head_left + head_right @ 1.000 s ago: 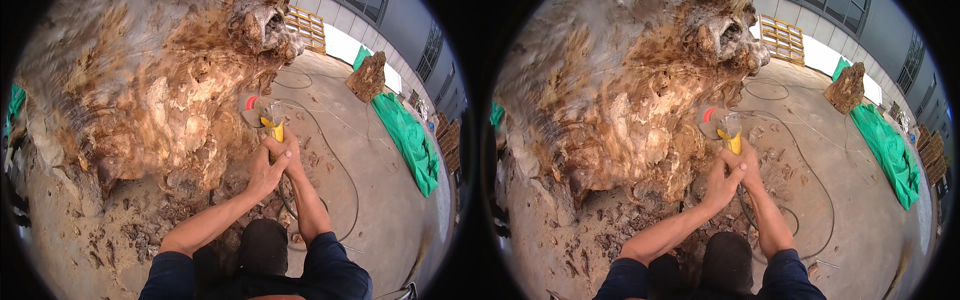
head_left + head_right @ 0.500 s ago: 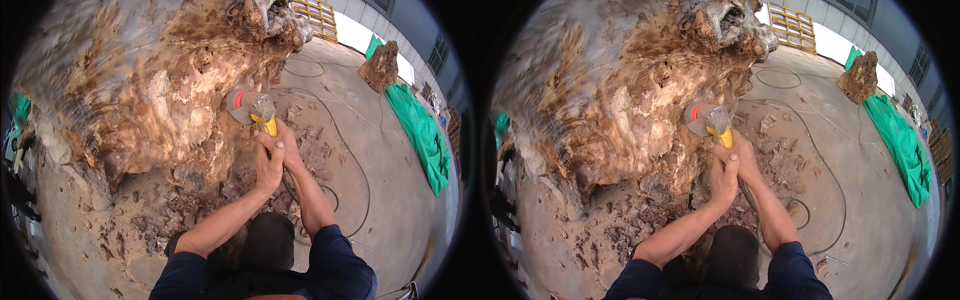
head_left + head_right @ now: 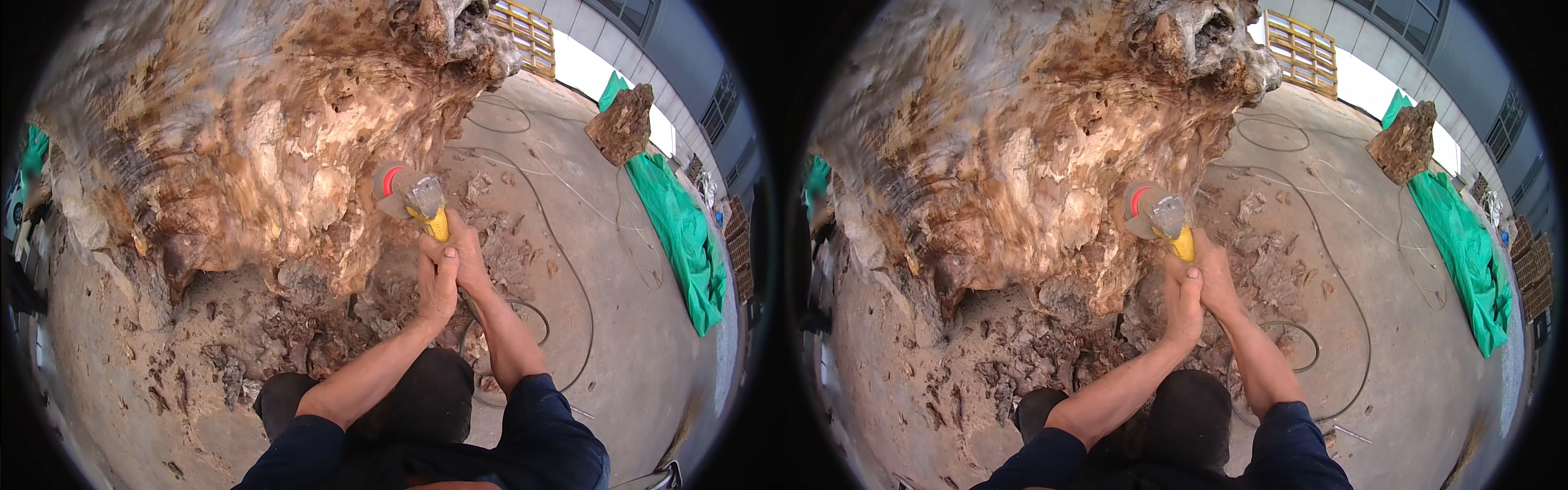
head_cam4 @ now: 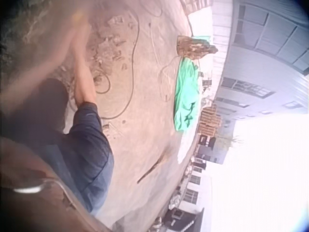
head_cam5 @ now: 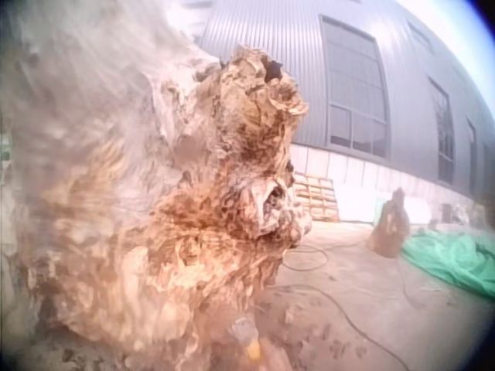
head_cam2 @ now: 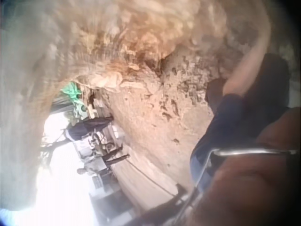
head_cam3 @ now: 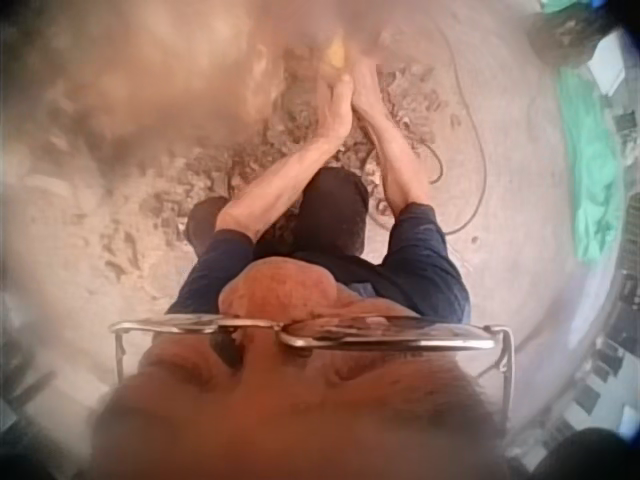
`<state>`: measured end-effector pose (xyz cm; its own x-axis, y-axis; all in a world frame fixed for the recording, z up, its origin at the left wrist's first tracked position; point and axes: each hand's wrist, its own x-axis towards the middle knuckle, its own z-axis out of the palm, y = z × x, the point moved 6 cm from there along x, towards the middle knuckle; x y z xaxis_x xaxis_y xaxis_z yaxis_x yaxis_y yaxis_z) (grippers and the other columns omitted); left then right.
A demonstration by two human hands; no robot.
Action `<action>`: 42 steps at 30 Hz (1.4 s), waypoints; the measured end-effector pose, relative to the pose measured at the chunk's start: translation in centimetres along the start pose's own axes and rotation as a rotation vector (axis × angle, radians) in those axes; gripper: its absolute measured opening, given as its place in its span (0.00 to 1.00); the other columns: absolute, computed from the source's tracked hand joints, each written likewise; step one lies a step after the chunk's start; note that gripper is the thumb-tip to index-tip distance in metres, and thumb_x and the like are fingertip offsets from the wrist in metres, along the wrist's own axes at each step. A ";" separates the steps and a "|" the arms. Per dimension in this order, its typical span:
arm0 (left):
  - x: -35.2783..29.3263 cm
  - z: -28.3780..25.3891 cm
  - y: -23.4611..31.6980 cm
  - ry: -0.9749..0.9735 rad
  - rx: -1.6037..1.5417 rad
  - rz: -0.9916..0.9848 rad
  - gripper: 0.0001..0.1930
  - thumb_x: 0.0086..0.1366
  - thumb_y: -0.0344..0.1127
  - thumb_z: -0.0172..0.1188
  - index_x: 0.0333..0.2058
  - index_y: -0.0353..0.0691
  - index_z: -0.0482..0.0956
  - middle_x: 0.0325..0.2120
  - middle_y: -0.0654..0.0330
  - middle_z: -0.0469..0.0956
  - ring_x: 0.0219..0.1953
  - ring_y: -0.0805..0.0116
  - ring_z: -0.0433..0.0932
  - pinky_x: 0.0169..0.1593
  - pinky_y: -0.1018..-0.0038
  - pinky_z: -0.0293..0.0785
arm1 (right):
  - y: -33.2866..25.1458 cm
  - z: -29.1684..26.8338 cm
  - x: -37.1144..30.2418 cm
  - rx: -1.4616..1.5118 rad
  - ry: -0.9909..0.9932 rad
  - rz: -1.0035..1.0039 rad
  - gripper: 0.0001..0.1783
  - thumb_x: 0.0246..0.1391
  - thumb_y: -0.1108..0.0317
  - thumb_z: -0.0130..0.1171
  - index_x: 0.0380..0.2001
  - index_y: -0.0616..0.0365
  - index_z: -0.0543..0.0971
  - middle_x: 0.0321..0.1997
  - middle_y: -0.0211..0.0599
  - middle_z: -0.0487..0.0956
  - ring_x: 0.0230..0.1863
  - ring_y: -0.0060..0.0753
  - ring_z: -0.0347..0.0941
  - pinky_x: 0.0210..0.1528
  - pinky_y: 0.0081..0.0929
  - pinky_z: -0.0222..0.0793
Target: The person carves a large piece of wood using a chisel and hammer, then switches to an angle grinder to smooth and shape the surface. Wood chips accumulate on the floor as the person works on different sections of the log.
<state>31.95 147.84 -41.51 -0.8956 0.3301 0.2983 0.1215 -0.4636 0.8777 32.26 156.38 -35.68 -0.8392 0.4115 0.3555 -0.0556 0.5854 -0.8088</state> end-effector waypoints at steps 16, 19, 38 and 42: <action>-0.5 0.6 -1.7 0.197 -0.594 -0.186 0.26 0.76 0.53 0.45 0.63 0.40 0.66 0.57 0.60 0.70 0.62 0.68 0.69 0.67 0.65 0.64 | -3.4 1.2 0.4 -0.457 -0.114 -0.270 0.20 0.54 0.60 0.67 0.41 0.60 0.71 0.26 0.59 0.80 0.31 0.69 0.79 0.34 0.59 0.72; -2.1 -0.2 -4.0 0.173 -0.617 -0.263 0.26 0.76 0.54 0.44 0.62 0.43 0.66 0.56 0.61 0.70 0.62 0.70 0.69 0.67 0.65 0.64 | -3.1 2.2 -0.9 -0.467 -0.209 -0.287 0.20 0.53 0.61 0.66 0.41 0.60 0.71 0.25 0.59 0.79 0.30 0.70 0.78 0.34 0.61 0.72; -3.3 2.4 -3.0 -0.036 -0.603 -0.274 0.35 0.75 0.56 0.49 0.67 0.34 0.55 0.61 0.53 0.63 0.67 0.64 0.61 0.71 0.63 0.56 | -3.2 -0.9 -2.1 -0.542 -0.159 -0.163 0.21 0.53 0.58 0.67 0.42 0.59 0.72 0.27 0.60 0.80 0.33 0.70 0.79 0.34 0.58 0.72; -1.2 2.8 -2.4 -0.091 -0.739 -0.297 0.30 0.77 0.55 0.47 0.66 0.40 0.60 0.60 0.59 0.67 0.65 0.68 0.65 0.70 0.64 0.60 | -3.9 -1.2 -0.5 -0.601 -0.110 -0.181 0.18 0.52 0.62 0.64 0.41 0.59 0.72 0.29 0.59 0.81 0.33 0.69 0.79 0.34 0.59 0.73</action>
<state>33.94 150.84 -42.93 -0.8039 0.5758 0.1486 -0.4598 -0.7604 0.4587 33.49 154.72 -32.16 -0.8975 0.2139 0.3857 0.0849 0.9420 -0.3248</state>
